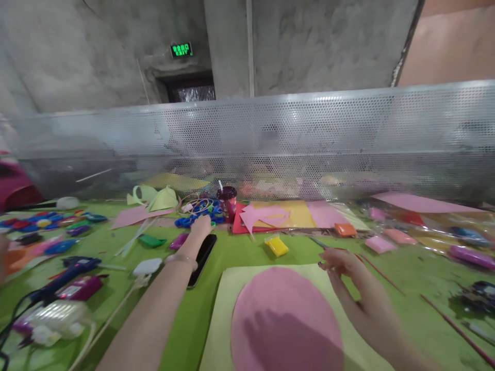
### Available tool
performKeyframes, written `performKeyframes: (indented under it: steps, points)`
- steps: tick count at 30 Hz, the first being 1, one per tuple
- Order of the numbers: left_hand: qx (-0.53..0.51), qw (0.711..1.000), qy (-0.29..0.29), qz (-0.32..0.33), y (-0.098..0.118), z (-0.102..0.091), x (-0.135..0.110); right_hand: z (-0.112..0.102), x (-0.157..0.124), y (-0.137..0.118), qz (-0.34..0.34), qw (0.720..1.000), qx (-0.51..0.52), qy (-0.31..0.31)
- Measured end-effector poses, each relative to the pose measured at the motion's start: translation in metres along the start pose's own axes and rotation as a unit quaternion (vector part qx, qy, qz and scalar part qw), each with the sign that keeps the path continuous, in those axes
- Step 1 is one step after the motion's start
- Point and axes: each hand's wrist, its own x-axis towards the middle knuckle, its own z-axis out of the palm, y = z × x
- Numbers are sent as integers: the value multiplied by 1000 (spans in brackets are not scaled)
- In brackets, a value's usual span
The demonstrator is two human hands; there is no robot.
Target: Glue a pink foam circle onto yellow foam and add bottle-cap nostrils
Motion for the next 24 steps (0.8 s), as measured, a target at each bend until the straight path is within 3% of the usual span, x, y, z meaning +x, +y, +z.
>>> performKeyframes:
  steps: [4,10,18,24]
  points:
    - [3,999,-25,-31,-6,8,8,-4,3,13,20,999,-37,2]
    - [-50,999,1,1,-9,9,5,-21,20,56,164,983,-86,-10]
    - [-161,966,-17,203,4,-19,-29,-11,20,56,58,990,-127,-26]
    - [-219,913,-56,339,52,-40,-80,-5,15,57,58,990,-111,-59]
